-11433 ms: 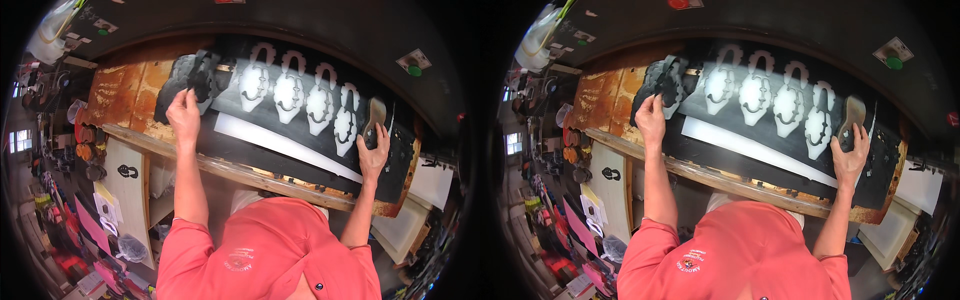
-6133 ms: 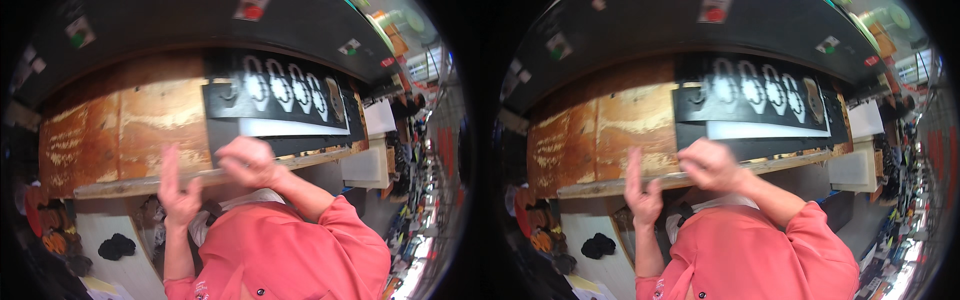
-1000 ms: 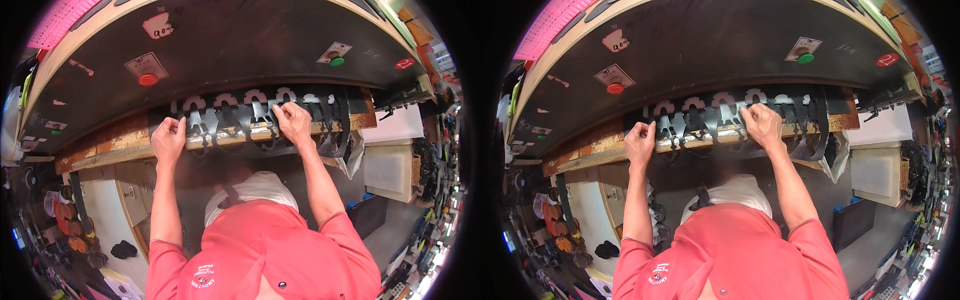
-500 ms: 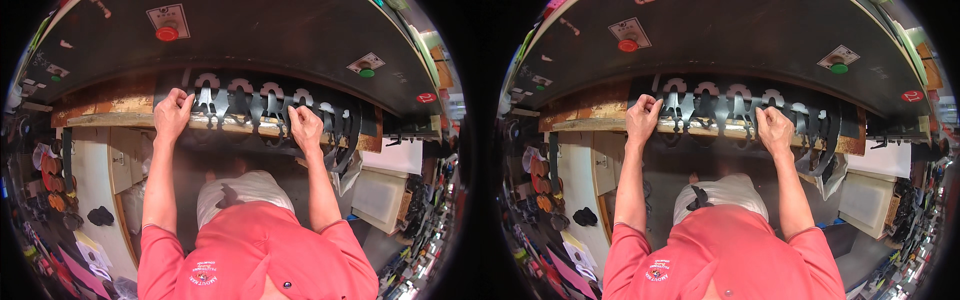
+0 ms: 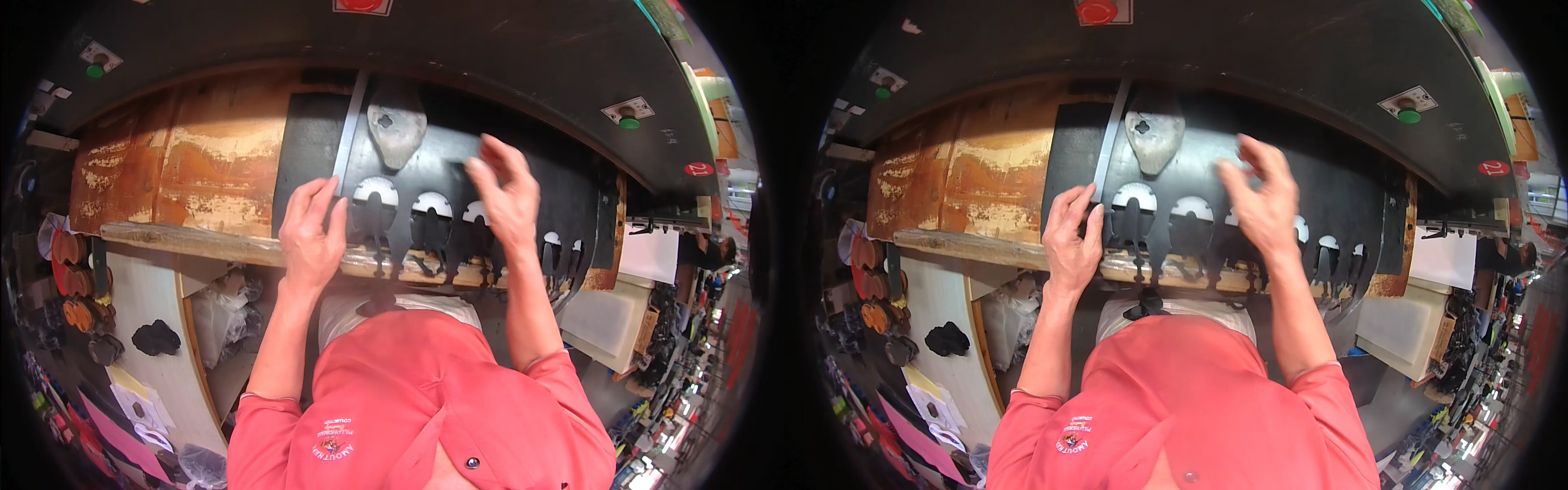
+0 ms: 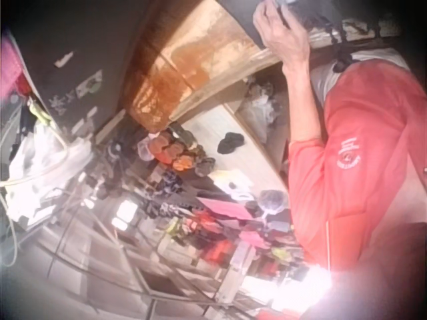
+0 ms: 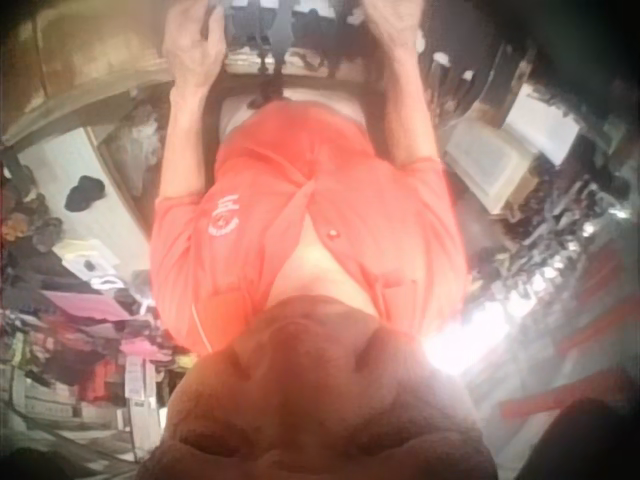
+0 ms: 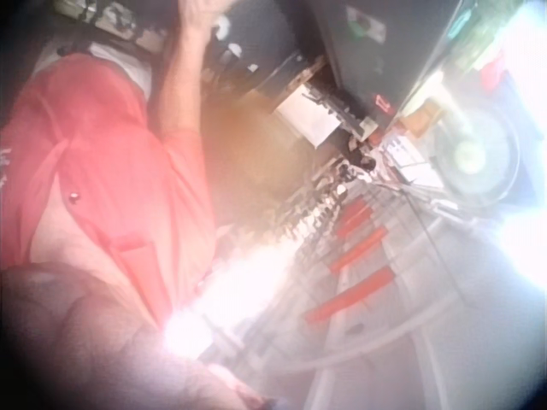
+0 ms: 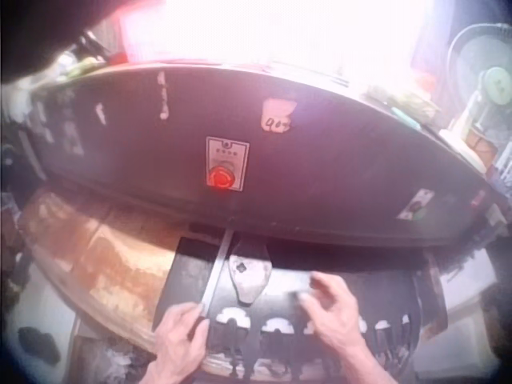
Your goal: The person places a black rubber sheet on a hydraulic cutting press and uses a slipper sole as a template to position the sheet. They repeatedly press the machine to cut out multiple slipper sole shapes, then remove and stack the cut pieces.
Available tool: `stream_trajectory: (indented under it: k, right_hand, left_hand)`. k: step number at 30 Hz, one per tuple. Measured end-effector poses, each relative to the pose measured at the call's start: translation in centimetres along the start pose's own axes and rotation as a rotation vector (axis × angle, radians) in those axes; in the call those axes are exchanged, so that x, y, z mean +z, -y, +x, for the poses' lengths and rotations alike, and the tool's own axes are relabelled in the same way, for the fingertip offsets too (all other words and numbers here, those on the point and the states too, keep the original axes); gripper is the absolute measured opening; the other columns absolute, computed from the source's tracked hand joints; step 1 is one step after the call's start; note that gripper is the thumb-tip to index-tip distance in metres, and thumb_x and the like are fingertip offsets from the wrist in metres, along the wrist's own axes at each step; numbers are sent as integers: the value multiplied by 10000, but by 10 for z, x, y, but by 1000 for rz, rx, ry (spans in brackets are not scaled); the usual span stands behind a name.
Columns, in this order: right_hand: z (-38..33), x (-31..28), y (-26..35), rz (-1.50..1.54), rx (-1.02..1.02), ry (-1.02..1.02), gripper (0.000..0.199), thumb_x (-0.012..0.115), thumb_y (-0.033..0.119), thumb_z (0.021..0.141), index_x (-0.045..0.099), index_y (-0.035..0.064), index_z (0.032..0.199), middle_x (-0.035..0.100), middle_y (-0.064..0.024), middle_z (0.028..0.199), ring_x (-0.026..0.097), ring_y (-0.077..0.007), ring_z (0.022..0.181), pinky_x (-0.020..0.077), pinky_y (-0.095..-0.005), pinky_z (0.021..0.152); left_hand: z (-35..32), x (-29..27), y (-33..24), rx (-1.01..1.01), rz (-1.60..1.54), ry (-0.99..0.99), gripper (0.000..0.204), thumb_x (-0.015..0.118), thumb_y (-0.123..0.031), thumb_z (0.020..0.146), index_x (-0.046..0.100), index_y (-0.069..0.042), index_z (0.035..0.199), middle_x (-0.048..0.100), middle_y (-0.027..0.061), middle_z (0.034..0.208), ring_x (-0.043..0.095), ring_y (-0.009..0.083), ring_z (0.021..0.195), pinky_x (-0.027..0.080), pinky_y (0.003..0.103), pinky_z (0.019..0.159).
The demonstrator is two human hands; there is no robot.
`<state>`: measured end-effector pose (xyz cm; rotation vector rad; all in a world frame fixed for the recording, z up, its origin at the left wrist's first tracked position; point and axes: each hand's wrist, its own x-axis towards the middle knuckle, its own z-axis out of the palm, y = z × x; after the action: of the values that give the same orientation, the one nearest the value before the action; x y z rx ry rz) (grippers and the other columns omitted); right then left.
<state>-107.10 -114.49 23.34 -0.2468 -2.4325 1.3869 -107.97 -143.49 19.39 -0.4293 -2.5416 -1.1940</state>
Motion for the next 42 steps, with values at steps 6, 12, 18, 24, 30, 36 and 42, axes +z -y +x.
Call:
stream_trajectory:
  k: [6,12,18,24,30,36,42]
  right_hand:
    - [44,122,20,-452,-170,144,811,846,291,836,546,-109,1475,442,-438,1518,454,-551,1426,412,-522,1207]
    - [40,108,15,-175,18,105,752,881,188,762,638,-33,1438,515,-266,1571,564,-384,1410,473,-422,1168]
    - [54,62,4,767,417,171,787,804,18,882,446,-131,1566,560,-225,1537,582,-256,1382,468,-357,1155]
    - [50,59,-14,853,460,155,792,806,95,888,453,-132,1561,569,-230,1520,581,-263,1366,474,-355,1138]
    - [54,53,-22,863,458,161,783,820,166,894,490,-102,1551,619,-192,1450,627,-225,1283,488,-346,1113]
    - [53,55,-26,944,489,147,838,833,193,882,459,-109,1567,612,-205,1466,627,-233,1300,480,-342,1122]
    - [52,60,-26,877,433,113,765,800,216,891,521,-84,1536,658,-171,1405,648,-210,1265,484,-314,1122]
  left_hand:
    - [56,33,21,120,8,199,406,671,-40,981,648,6,1384,649,148,1470,583,391,1356,473,493,1102]
    - [48,39,27,94,1,213,405,701,-13,957,687,-7,1363,654,121,1485,598,375,1364,483,471,1080]
    - [61,32,11,95,50,212,322,765,-123,938,724,0,1234,669,141,1401,556,406,1347,459,511,1085]
    - [100,59,-37,-161,-478,394,508,917,-341,857,709,28,1139,743,150,1043,740,241,816,608,376,729]
    - [101,79,-35,-531,-881,530,294,833,-155,953,762,38,1164,790,97,975,726,116,821,617,302,771]
    - [92,69,-13,-587,-728,357,211,767,-145,1020,783,7,1166,749,15,916,658,53,768,591,244,658]
    - [80,25,35,-517,-478,78,129,709,-134,1064,763,-26,1110,696,-27,866,602,25,715,514,203,605]
